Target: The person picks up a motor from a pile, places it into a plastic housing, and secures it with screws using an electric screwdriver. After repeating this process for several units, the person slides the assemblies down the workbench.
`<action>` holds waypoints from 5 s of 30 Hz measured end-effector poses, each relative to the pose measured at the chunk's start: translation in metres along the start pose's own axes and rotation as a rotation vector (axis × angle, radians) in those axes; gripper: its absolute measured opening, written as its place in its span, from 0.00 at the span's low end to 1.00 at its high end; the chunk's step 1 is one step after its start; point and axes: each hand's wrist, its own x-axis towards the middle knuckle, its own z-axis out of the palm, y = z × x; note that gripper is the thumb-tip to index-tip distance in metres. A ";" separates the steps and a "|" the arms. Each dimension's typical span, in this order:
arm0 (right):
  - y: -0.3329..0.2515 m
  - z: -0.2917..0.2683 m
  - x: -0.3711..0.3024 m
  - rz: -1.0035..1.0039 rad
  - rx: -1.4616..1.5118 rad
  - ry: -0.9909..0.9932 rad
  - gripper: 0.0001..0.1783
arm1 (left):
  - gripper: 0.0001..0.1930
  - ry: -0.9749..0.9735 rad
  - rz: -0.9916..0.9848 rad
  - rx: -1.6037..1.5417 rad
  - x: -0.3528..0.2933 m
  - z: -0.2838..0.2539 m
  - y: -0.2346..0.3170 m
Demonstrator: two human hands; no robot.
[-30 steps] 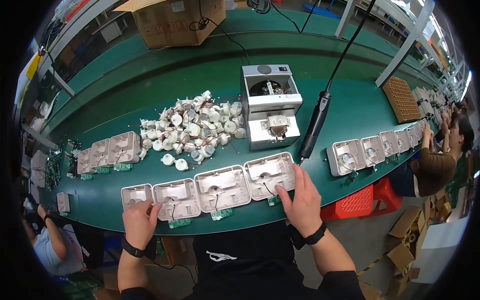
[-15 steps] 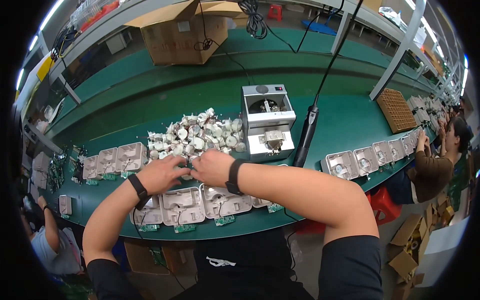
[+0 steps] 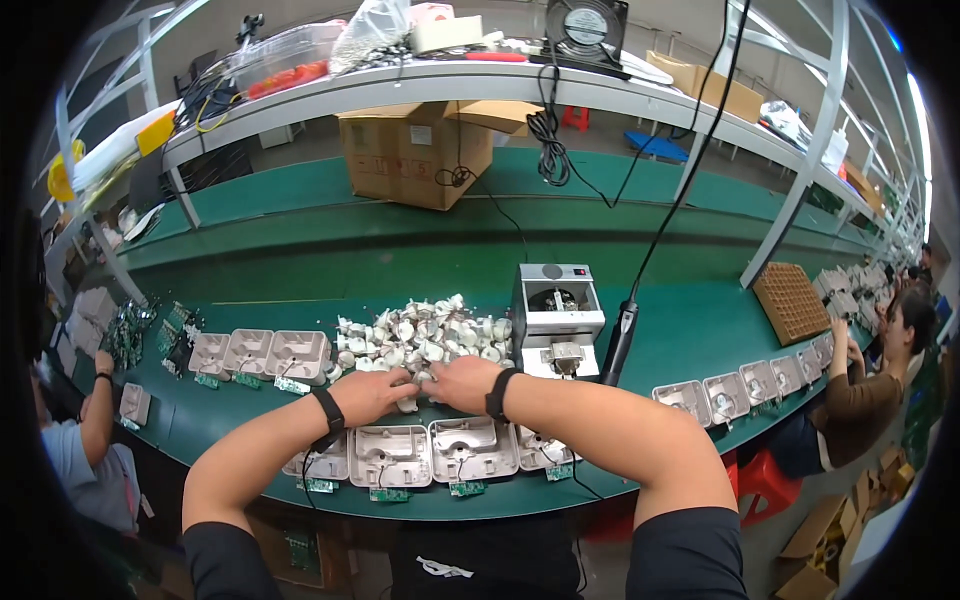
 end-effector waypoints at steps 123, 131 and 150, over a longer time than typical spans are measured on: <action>-0.067 -0.027 -0.168 0.369 0.001 0.036 0.18 | 0.25 0.155 -0.312 -2.672 -0.063 0.031 0.194; -0.070 -0.005 -0.176 0.364 0.052 0.085 0.20 | 0.24 0.267 -0.293 -2.622 -0.056 0.030 0.199; -0.115 -0.066 -0.123 0.487 1.486 0.061 0.13 | 0.24 0.565 -0.413 -1.836 -0.060 0.008 0.211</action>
